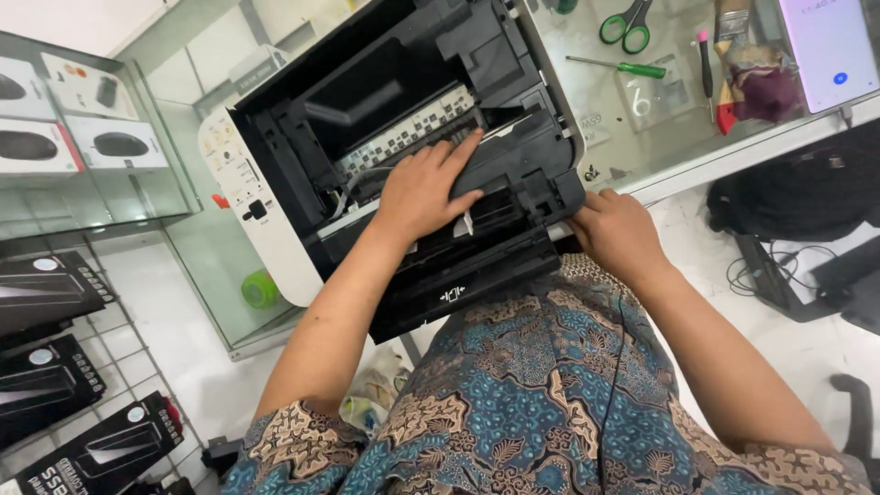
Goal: Disassembling a printer by removing screws and plastic housing components
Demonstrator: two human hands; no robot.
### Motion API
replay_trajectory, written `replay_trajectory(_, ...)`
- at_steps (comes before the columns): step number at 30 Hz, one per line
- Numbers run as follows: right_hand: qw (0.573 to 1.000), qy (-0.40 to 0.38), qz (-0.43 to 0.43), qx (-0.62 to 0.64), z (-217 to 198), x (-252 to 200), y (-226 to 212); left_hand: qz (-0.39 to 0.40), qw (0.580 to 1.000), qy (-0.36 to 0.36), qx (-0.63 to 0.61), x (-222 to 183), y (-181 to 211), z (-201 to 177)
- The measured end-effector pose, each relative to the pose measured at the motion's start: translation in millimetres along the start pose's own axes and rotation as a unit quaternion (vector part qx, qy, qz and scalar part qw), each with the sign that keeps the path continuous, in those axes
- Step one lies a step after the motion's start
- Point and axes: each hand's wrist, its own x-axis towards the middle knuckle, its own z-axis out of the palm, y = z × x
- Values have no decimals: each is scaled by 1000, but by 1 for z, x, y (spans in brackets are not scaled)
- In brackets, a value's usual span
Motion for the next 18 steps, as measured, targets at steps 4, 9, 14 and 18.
replay_trajectory(4,999,-32,-32,7,-2,-2,3,-7,1000,2,6,-2,6,3)
replay_trajectory(9,999,-35,14,12,11,-13,-2,-19,999,6,30,-4,7,0)
replay_trajectory(14,999,-17,19,22,9,-14,-6,-28,999,-14,13,-2,6,1)
replay_trajectory(18,999,-16,12,37,7,-12,-6,-31,999,-3,28,-5,7,1)
